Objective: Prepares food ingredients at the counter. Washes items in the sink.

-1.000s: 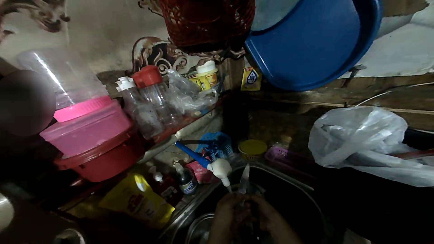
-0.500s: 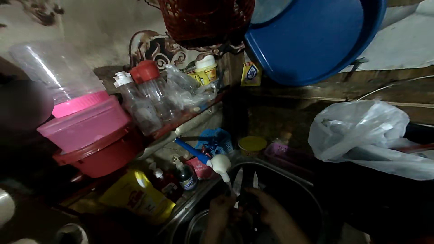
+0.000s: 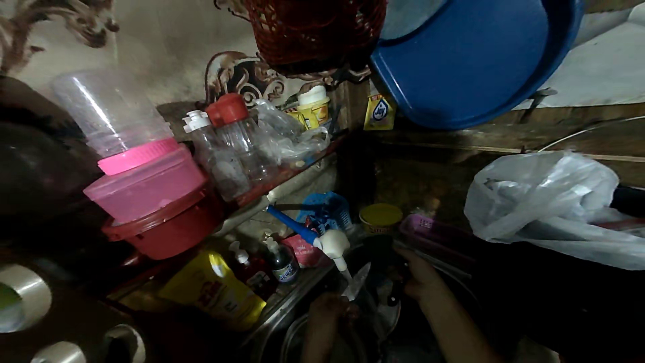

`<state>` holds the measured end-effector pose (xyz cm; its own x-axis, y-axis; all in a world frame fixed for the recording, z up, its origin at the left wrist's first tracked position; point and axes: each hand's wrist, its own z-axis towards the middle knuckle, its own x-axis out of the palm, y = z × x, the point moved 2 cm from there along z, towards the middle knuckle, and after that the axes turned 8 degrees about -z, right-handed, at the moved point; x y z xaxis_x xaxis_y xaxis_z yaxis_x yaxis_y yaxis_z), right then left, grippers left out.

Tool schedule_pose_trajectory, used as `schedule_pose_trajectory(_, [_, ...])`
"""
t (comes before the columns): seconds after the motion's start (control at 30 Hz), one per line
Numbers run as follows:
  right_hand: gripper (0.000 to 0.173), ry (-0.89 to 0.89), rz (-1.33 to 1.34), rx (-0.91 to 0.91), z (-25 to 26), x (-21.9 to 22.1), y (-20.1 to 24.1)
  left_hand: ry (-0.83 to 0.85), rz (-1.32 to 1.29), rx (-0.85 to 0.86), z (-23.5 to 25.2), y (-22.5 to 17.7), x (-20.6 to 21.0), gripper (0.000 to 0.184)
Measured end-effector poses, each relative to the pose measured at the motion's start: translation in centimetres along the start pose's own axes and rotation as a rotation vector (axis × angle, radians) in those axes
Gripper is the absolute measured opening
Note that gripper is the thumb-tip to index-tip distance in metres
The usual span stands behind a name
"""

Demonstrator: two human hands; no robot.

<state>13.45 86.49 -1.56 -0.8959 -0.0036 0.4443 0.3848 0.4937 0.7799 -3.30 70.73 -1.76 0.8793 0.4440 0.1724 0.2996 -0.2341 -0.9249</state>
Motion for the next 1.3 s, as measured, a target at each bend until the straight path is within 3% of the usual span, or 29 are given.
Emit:
schedule_pose_trajectory(0.1, [0.016, 0.005, -0.070, 0.006, -0.6, -0.3, -0.3, -0.045, -0.031, 0.062, 0.5, -0.3, 0.0, 0.051])
schedule_pose_trajectory(0.27, [0.016, 0.201, -0.336, 0.079, -3.7, 0.7, -2.8, -0.064, 0.119, 0.130, 0.1, -1.1, 1.5, 0.026])
schedule_pose_trajectory(0.43, [0.012, 0.324, -0.477, 0.130, -3.7, 1.3, -4.2, -0.041, -0.072, 0.139, 0.5, 0.1, 1.5, 0.058])
schedule_pose_trajectory(0.53, [0.014, 0.319, -0.619, 0.068, -3.6, 1.5, -4.4, -0.093, -0.099, 0.069, 0.0, 0.0, 2.0, 0.043])
schedule_pose_trajectory(0.67, [0.033, 0.243, -1.136, -0.213, -3.7, 2.6, -4.0, -0.218, -0.052, 0.050, 0.6, 0.8, 1.8, 0.031])
schedule_pose_trajectory(0.83, [0.083, 0.271, -1.562, -0.292, -5.5, 4.8, -4.4, -0.261, -0.007, 0.077, 1.2, 1.2, 2.4, 0.032])
schedule_pose_trajectory(1.03, [0.083, 0.265, -1.632, -0.443, -6.9, 5.5, -5.9, -0.245, -0.016, 0.086, 1.7, 1.2, 3.2, 0.035])
schedule_pose_trajectory(1.17, [0.104, 0.288, -1.571, -0.416, -7.5, 4.8, -5.1, -0.212, -0.041, 0.077, 1.8, 1.4, 3.4, 0.033])
schedule_pose_trajectory(1.3, [0.113, 0.316, -1.559, -0.383, -8.1, 4.8, -3.9, -0.229, 0.002, 0.080, 1.6, 1.7, 3.7, 0.029])
